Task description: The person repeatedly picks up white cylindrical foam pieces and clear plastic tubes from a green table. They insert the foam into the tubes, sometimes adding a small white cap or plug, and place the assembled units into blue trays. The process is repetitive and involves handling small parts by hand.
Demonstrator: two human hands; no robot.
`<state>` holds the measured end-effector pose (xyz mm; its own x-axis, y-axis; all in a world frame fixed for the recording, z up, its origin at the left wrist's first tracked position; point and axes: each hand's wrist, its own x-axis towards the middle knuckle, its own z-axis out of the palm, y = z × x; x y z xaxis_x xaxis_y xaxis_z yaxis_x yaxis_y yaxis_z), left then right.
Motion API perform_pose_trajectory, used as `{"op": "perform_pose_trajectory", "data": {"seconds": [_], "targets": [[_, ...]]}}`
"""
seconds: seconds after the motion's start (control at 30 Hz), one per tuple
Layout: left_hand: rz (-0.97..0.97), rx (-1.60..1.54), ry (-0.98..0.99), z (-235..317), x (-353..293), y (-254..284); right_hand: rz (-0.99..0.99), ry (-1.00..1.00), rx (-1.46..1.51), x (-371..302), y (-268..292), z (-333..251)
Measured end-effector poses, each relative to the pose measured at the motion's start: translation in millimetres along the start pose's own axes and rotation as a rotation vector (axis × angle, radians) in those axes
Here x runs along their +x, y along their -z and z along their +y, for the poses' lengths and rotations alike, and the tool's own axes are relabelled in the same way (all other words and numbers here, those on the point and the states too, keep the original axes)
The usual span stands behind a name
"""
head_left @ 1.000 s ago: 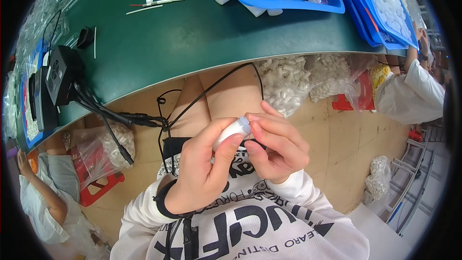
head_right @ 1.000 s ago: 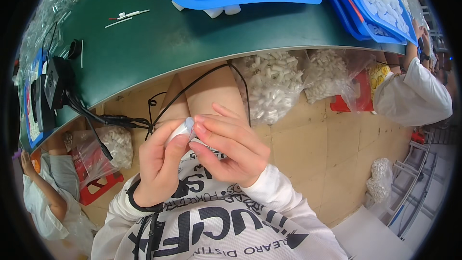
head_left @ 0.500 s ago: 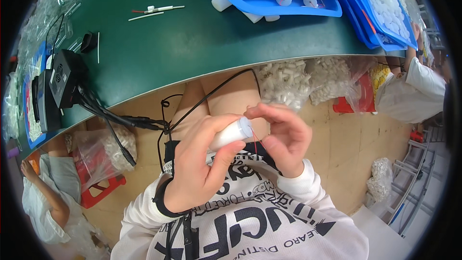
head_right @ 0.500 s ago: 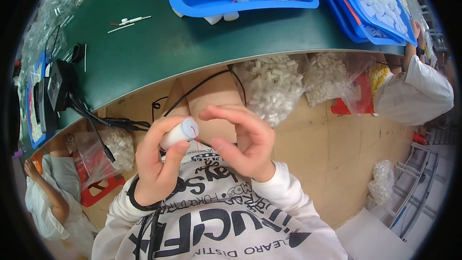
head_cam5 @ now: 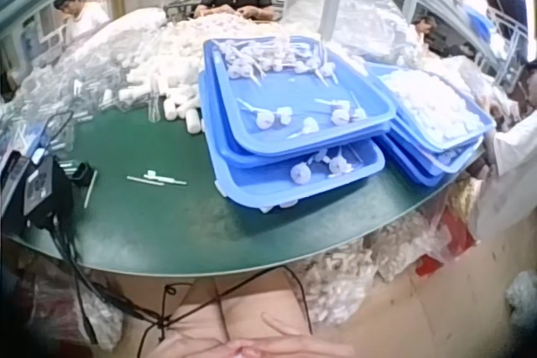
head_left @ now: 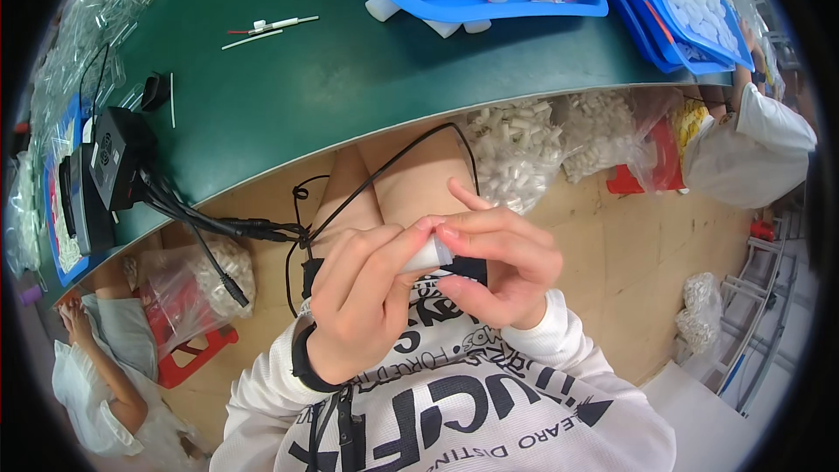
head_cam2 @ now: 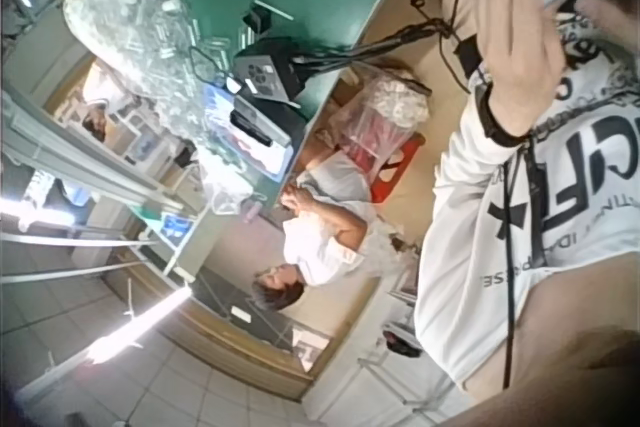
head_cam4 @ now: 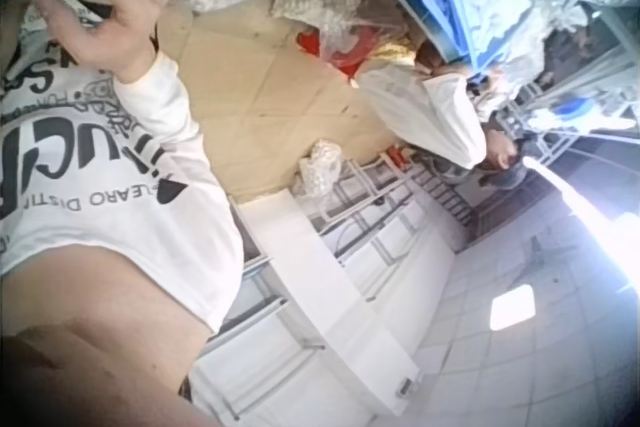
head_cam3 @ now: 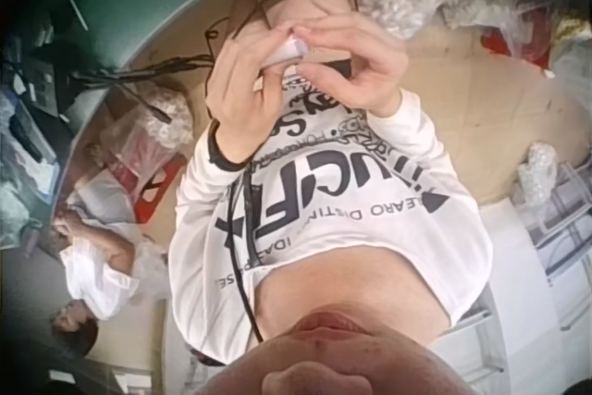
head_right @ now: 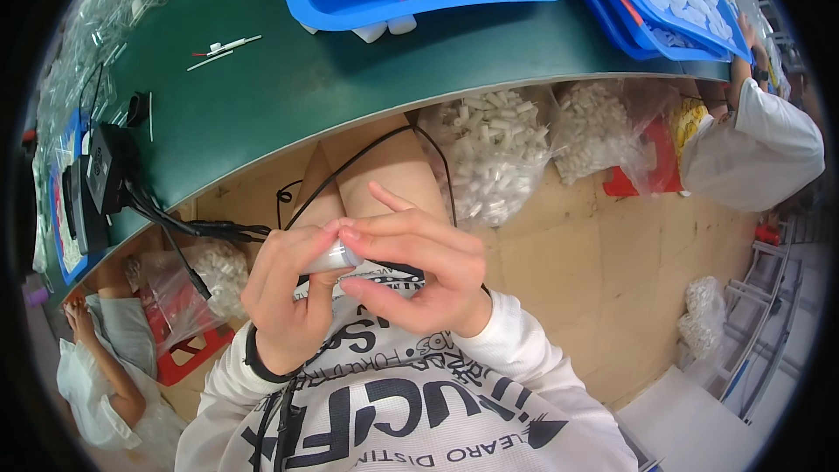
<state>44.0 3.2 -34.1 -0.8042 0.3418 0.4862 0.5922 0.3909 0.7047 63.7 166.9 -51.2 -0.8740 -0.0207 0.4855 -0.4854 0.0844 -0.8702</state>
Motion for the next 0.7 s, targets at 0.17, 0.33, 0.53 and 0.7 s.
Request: {"op": "perform_pose_trajectory", "data": {"seconds": [0.17,0.33,0.53,0.7], "targets": [[0.034,0.087,-0.102,-5.0,4.3,-2.0,0.131,-0.081,0.199,-10.8,-15.8,8.4],[0.008,0.134,-0.206,-5.9,10.9,-2.4,0.264,-0.323,0.517,-15.8,-16.3,5.9],[0.039,0.192,-0.312,-5.9,10.8,-0.6,0.196,-0.241,0.216,-4.4,-3.2,-2.3],[-0.009,0.117,-0.338,-4.4,10.8,3.9,0.046,-0.027,-0.177,5.0,15.3,-7.6]]}}
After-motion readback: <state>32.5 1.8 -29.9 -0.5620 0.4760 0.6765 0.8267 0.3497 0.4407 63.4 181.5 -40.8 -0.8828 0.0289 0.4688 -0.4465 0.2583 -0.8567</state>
